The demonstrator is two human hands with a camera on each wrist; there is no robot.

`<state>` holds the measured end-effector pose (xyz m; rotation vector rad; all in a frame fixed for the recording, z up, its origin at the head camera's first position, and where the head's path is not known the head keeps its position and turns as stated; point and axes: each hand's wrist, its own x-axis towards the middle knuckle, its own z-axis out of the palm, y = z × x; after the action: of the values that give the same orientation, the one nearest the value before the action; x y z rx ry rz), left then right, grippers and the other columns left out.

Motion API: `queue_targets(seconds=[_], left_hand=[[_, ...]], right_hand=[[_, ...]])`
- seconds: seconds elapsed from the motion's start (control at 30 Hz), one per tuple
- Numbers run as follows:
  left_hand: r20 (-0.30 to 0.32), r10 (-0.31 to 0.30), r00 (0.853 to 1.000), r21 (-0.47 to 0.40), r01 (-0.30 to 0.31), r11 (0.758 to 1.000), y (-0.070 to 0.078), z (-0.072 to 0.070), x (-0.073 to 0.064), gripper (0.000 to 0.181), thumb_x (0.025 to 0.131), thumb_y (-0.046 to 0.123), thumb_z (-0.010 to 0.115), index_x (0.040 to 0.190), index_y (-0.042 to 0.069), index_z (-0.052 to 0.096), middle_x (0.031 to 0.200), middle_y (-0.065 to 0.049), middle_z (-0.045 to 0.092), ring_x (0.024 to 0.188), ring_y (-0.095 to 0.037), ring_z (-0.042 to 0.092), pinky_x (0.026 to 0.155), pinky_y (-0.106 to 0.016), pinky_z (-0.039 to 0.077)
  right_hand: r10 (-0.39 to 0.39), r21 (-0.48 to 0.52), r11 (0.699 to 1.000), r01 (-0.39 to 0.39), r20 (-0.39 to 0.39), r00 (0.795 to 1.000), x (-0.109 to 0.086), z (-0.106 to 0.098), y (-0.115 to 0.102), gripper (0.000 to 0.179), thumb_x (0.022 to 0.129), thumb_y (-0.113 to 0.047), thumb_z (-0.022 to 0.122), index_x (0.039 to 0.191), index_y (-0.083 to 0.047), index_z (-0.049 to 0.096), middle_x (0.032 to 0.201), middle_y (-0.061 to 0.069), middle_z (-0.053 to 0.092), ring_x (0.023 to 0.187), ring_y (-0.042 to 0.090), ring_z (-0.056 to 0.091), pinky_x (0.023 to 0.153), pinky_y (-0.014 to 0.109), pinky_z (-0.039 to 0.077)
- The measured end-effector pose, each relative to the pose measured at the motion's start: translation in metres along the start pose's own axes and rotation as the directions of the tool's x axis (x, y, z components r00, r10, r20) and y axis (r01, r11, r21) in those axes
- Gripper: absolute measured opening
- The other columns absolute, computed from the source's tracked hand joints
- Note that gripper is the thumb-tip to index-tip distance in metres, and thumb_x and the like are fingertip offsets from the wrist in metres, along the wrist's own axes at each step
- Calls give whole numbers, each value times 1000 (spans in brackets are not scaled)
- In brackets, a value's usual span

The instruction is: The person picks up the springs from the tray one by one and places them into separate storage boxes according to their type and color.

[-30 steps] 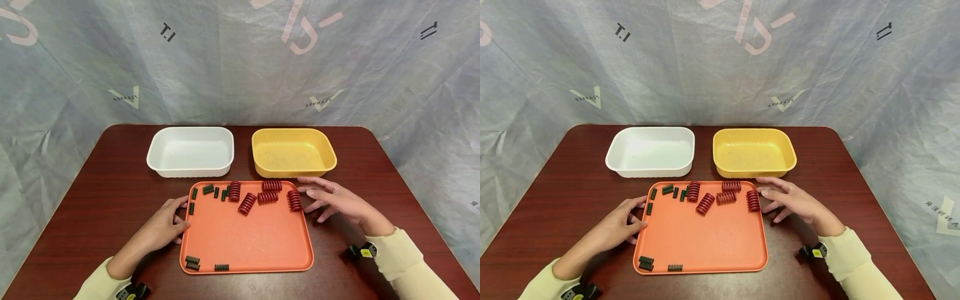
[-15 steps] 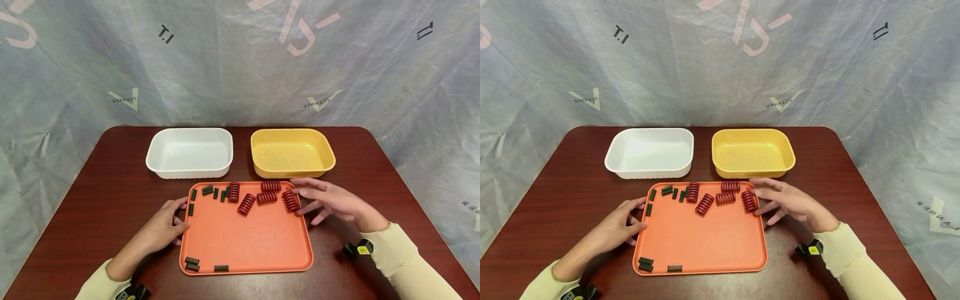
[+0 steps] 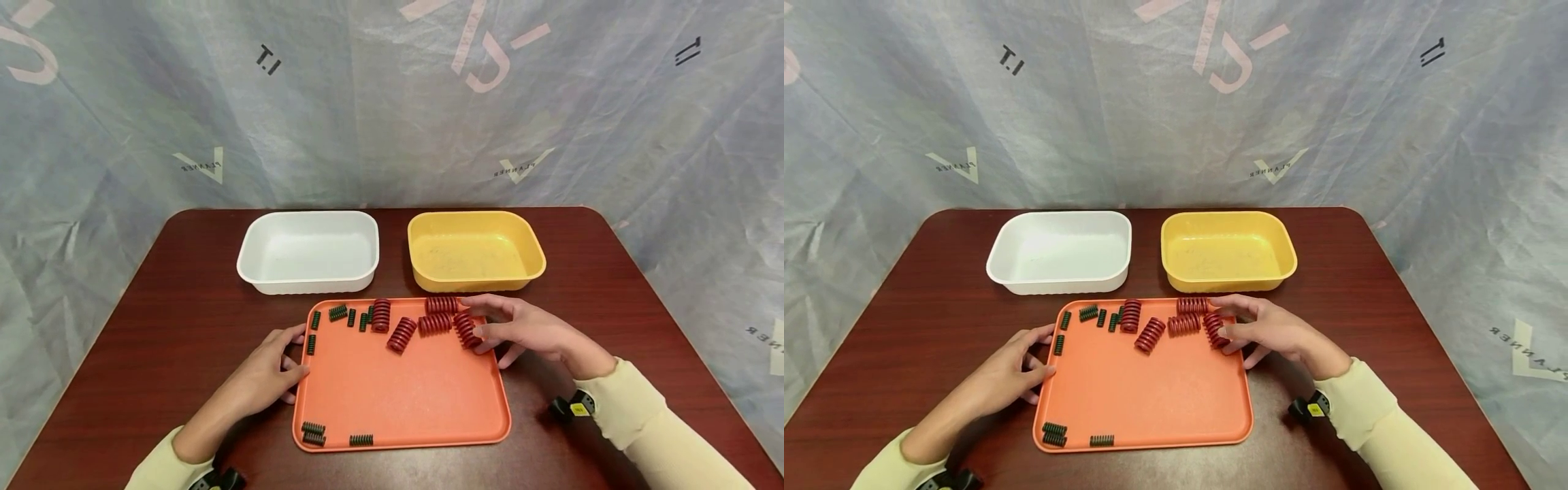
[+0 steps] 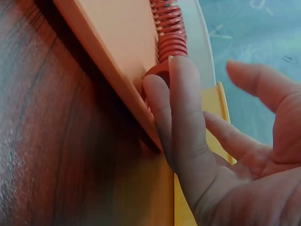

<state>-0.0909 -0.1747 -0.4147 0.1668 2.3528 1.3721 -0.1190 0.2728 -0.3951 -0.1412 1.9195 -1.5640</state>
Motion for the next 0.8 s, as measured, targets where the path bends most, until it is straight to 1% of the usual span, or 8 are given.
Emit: queue_targets(seconds=[0.13, 0.27, 0.33, 0.43, 0.53, 0.67, 0.73, 0.8], left_hand=[[-7, 0, 1000, -1, 0, 1000, 0, 1, 0, 70, 95, -4, 69, 157, -1, 35, 141, -22, 41, 83, -22, 63, 51, -34, 61], [-9, 0, 1000, -2, 0, 1000, 1, 1, -1, 70, 95, -4, 68, 157, -1, 35, 141, -22, 41, 82, -22, 63, 51, -34, 61], [-8, 2, 1000, -2, -2, 1000, 1, 1, -1, 70, 95, -4, 68, 157, -1, 35, 141, -22, 41, 82, -22, 63, 51, -34, 61], [-8, 7, 1000, -1, -7, 1000, 0, 0, -1, 70, 95, -4, 69, 156, -1, 35, 141, -22, 41, 81, -23, 63, 51, -34, 61], [-8, 10, 1000, 0, -10, 1000, 0, 0, -1, 70, 95, -4, 69, 156, -1, 35, 141, -22, 41, 81, -23, 63, 51, -34, 61], [-8, 11, 1000, -5, -11, 1000, 0, 0, -1, 70, 95, -5, 68, 156, -2, 35, 141, -23, 41, 81, -23, 63, 51, -34, 61], [-6, 9, 1000, -7, -10, 1000, -1, 1, -1, 70, 95, -5, 68, 156, -2, 35, 141, -23, 41, 81, -23, 63, 51, -34, 61], [-5, 7, 1000, -7, -7, 1000, -1, 1, -1, 70, 95, -5, 68, 156, -2, 35, 142, -23, 41, 81, -23, 63, 51, -34, 61]], right_hand=[[-16, -23, 1000, 15, -37, 999, 2, 3, 2, 66, 96, -10, 73, 155, -8, 44, 153, 23, 43, 101, 40, 71, 59, 40, 64], [-35, -20, 999, 34, -67, 997, 2, 5, 5, 66, 93, -5, 75, 153, -4, 47, 153, 24, 44, 96, 38, 73, 59, 42, 64], [-42, -22, 999, 40, -86, 995, 2, 6, 6, 65, 92, -4, 76, 151, -2, 48, 153, 24, 45, 94, 37, 73, 59, 43, 65], [-37, -32, 999, 33, -127, 991, 3, 9, 6, 61, 93, -6, 76, 149, -3, 52, 148, 24, 50, 90, 35, 74, 58, 42, 64], [-34, -65, 998, 23, -178, 984, 4, 13, 6, 57, 94, -10, 76, 146, -4, 56, 138, 23, 58, 85, 33, 74, 54, 41, 63], [-49, -142, 990, 16, -229, 972, 5, 20, 4, 54, 93, -14, 79, 143, -5, 60, 116, 19, 72, 79, 31, 74, 51, 41, 62], [-58, -175, 984, 14, -247, 967, 6, 23, 3, 54, 92, -14, 80, 141, -5, 62, 108, 18, 74, 76, 30, 74, 50, 42, 62], [-68, -194, 981, 17, -260, 963, 7, 25, 2, 52, 91, -12, 81, 140, -4, 63, 107, 17, 74, 73, 30, 73, 50, 44, 62]])
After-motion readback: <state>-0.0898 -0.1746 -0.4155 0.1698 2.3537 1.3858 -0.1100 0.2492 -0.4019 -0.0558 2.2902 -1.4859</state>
